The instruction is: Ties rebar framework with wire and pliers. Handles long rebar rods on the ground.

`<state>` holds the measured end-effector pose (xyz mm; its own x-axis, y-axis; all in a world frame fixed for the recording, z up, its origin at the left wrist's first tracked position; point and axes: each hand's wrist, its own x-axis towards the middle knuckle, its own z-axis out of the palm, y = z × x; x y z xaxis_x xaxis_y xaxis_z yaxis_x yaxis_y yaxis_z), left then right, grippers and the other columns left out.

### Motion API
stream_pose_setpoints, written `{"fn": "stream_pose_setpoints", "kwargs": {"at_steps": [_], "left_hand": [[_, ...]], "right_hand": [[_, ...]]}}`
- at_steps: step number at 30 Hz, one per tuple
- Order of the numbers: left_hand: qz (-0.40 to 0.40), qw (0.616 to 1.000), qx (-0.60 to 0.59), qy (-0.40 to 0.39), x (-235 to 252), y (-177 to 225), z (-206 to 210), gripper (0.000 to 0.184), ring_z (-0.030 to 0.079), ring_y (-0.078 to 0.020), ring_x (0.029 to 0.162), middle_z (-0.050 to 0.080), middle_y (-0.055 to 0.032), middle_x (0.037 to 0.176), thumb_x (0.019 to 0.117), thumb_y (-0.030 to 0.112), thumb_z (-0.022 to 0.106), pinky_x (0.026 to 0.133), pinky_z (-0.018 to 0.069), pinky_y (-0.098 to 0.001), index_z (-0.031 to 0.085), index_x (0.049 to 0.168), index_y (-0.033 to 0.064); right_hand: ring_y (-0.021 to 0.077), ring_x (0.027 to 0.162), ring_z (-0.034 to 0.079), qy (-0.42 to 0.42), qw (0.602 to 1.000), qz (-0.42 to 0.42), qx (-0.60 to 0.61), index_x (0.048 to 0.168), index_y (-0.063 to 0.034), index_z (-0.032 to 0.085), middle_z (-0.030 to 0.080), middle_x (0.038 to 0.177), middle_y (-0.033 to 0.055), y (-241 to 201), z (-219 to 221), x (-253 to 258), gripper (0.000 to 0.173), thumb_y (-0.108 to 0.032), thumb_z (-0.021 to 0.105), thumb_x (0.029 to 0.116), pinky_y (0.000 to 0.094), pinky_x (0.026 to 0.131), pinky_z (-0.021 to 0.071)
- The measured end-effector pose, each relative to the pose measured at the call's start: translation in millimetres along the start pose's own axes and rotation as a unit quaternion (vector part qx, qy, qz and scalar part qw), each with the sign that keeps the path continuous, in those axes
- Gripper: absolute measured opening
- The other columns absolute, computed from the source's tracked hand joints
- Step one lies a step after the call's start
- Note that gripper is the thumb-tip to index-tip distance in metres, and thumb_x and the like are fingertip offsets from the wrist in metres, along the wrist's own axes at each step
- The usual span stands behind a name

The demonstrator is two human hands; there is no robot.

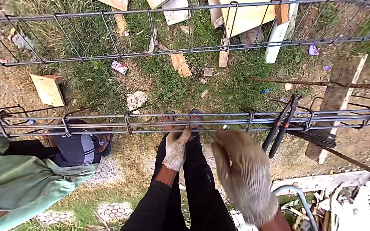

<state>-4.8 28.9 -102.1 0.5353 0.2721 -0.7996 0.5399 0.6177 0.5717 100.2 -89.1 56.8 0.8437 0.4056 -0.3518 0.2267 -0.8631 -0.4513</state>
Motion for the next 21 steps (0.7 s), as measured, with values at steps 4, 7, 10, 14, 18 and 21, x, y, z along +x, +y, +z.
{"fn": "stream_pose_setpoints", "kwargs": {"at_steps": [4,7,10,14,18,21], "left_hand": [[-0.006,0.999,0.038,-0.001,1,3,-1,0.018,0.066,-0.0163,0.077,0.071,-0.0062,0.089,0.0973,0.023,0.069,0.070,0.0574,-0.0344,0.071,0.109,0.0097],[-0.008,0.999,0.046,0.003,0,5,-2,0.020,0.070,-0.0199,0.085,0.073,-0.0098,0.096,0.0982,0.021,0.069,0.078,0.0601,-0.0391,0.072,0.111,0.0066],[0.000,0.998,0.056,0.001,0,4,-3,0.020,0.070,-0.0188,0.085,0.074,-0.0088,0.095,0.0975,0.023,0.069,0.077,0.0600,-0.0385,0.073,0.110,0.0077],[0.003,0.997,0.076,-0.010,-4,3,-7,0.021,0.069,-0.0156,0.087,0.074,-0.0051,0.098,0.0980,0.028,0.070,0.077,0.0592,-0.0363,0.074,0.111,0.0118],[-0.009,0.995,0.097,-0.010,-6,6,-9,0.021,0.068,-0.0145,0.088,0.073,-0.0036,0.097,0.0982,0.029,0.069,0.078,0.0584,-0.0361,0.073,0.110,0.0121],[0.009,0.992,0.121,-0.024,-3,6,-11,0.023,0.070,-0.0138,0.092,0.074,-0.0036,0.100,0.0988,0.027,0.069,0.083,0.0599,-0.0352,0.071,0.116,0.0110]], "right_hand": [[0.0177,0.097,0.072,-0.194,0.968,0.093,0.131,0.119,-0.0153,0.075,0.074,0.109,0.0050,-16,43,-38,0.031,-0.031,0.054,0.1018,0.0408,0.081,0.0616],[0.0248,0.119,0.066,-0.144,0.951,0.218,0.167,0.141,-0.0118,0.062,0.064,0.136,0.0131,5,116,-38,0.046,-0.031,0.056,0.1001,0.0456,0.098,0.0568],[0.0231,0.125,0.062,-0.014,0.929,0.255,0.267,0.133,-0.0140,0.068,0.066,0.134,0.0101,20,159,-29,0.037,-0.028,0.062,0.0995,0.0472,0.103,0.0543],[0.0126,0.109,0.066,0.032,0.915,0.239,0.324,0.108,-0.0179,0.078,0.073,0.110,-0.0018,23,164,-19,0.017,-0.025,0.064,0.0995,0.0406,0.096,0.0558],[0.0120,0.100,0.066,-0.010,0.894,0.276,0.353,0.104,-0.0170,0.079,0.071,0.106,-0.0011,29,159,-15,0.015,-0.025,0.068,0.0984,0.0376,0.089,0.0562],[0.0134,0.093,0.067,-0.054,0.889,0.297,0.344,0.107,-0.0177,0.077,0.071,0.103,0.0004,31,151,-15,0.020,-0.032,0.065,0.1006,0.0411,0.084,0.0575]]}}
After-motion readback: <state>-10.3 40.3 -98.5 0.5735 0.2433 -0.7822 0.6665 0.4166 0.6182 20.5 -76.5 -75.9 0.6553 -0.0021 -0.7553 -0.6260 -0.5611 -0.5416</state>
